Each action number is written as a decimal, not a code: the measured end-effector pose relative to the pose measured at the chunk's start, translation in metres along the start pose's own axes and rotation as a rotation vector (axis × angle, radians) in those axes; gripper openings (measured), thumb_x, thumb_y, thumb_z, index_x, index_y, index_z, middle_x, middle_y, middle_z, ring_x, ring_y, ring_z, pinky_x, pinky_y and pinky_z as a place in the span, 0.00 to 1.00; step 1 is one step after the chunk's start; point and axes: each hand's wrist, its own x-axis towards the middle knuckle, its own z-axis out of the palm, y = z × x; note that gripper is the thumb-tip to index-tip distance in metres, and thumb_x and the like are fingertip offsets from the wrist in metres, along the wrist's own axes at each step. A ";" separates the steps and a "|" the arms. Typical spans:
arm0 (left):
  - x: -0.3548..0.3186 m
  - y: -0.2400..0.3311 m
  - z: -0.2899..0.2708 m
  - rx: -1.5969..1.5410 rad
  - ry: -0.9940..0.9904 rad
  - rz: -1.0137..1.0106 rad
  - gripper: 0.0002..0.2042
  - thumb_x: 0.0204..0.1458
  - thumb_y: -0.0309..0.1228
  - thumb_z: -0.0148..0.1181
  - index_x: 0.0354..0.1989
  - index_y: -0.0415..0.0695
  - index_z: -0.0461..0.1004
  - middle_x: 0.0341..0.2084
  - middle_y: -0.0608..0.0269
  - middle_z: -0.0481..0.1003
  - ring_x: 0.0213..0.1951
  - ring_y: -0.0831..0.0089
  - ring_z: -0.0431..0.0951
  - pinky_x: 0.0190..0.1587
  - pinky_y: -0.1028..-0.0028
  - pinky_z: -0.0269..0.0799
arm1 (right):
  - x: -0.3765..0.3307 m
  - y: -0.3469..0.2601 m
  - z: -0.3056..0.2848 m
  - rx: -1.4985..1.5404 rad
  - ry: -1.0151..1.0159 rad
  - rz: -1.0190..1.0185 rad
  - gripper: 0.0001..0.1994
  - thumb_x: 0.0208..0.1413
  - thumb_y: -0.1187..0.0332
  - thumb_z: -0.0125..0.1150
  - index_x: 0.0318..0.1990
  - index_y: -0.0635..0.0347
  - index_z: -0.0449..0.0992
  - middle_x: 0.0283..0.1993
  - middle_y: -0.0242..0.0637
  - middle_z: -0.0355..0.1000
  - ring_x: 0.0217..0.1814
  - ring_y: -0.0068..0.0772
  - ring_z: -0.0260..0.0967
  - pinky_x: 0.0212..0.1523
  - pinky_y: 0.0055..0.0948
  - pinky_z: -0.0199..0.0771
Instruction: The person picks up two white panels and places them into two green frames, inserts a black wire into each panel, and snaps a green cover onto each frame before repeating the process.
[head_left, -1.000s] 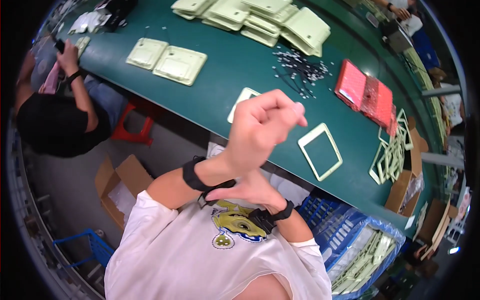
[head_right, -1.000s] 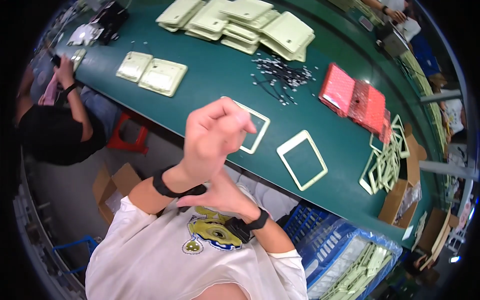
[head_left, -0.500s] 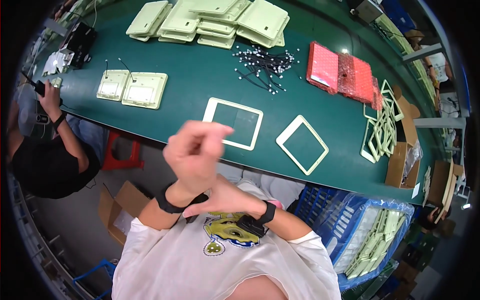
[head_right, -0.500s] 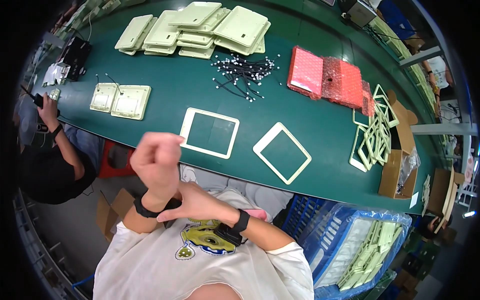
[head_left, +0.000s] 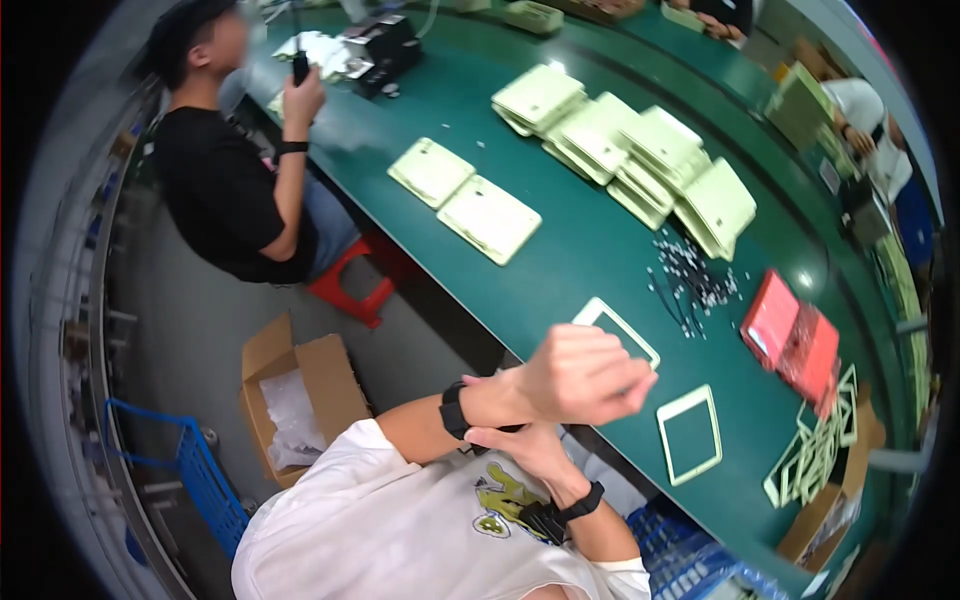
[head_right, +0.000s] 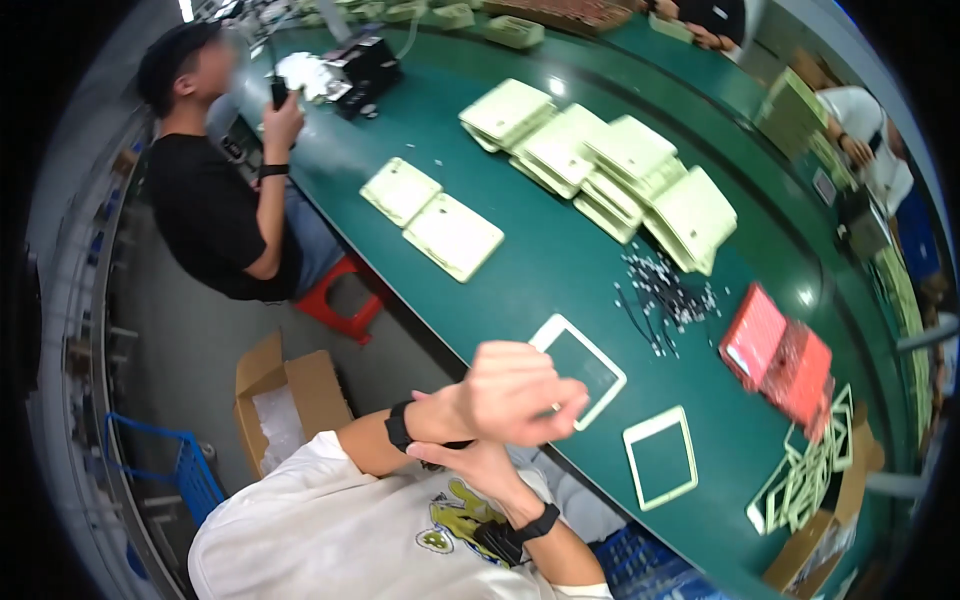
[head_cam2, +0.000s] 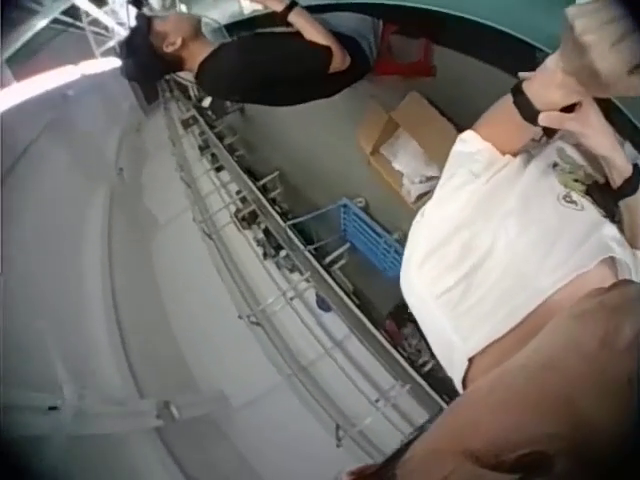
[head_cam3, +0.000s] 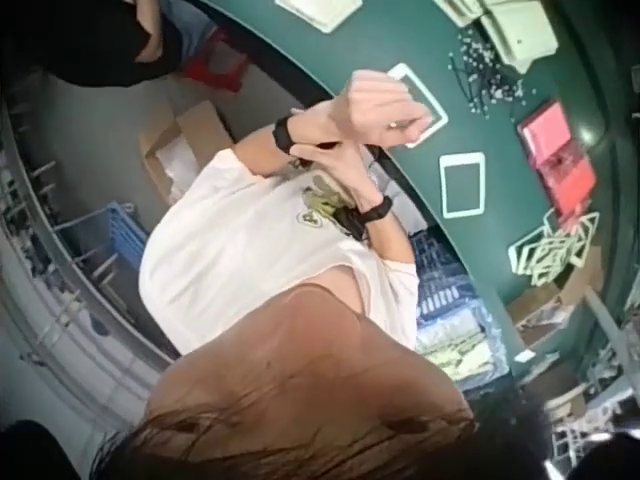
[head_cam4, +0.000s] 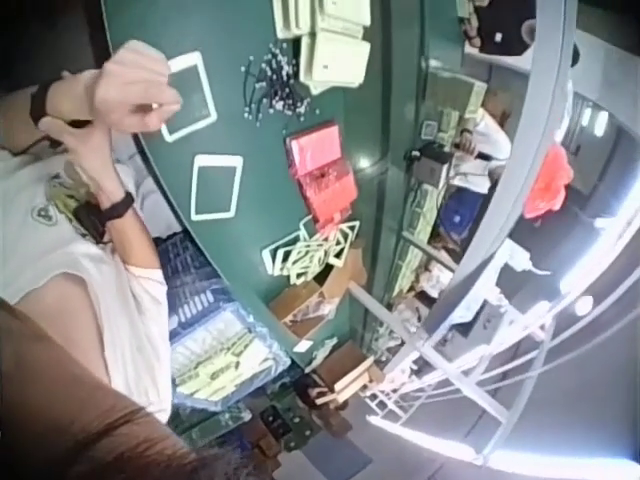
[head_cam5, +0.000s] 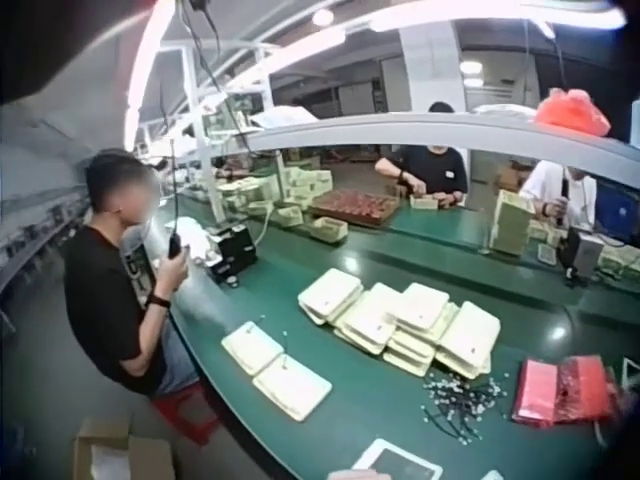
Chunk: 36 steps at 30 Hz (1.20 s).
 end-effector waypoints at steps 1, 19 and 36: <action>0.000 0.001 -0.003 0.043 0.007 0.007 0.04 0.46 0.20 0.67 0.30 0.40 0.80 0.13 0.71 0.65 0.13 0.74 0.64 0.17 0.73 0.58 | 0.002 -0.001 0.001 0.014 -0.010 0.043 0.37 0.52 0.71 0.79 0.69 0.67 0.69 0.70 0.41 0.70 0.72 0.34 0.66 0.74 0.37 0.64; -0.004 0.024 0.016 -0.197 -0.050 -0.228 0.05 0.48 0.20 0.70 0.27 0.40 0.78 0.13 0.64 0.69 0.13 0.67 0.67 0.16 0.68 0.59 | 0.001 -0.015 -0.013 -0.071 -0.121 -0.016 0.30 0.47 0.71 0.81 0.59 0.65 0.76 0.69 0.45 0.68 0.70 0.38 0.65 0.71 0.40 0.65; 0.004 0.042 0.009 -0.465 0.053 -0.336 0.05 0.47 0.16 0.69 0.28 0.38 0.80 0.11 0.67 0.66 0.11 0.72 0.63 0.16 0.71 0.55 | -0.003 -0.003 -0.016 -0.207 -0.086 -0.140 0.29 0.44 0.69 0.85 0.53 0.60 0.74 0.59 0.37 0.70 0.68 0.39 0.65 0.71 0.41 0.62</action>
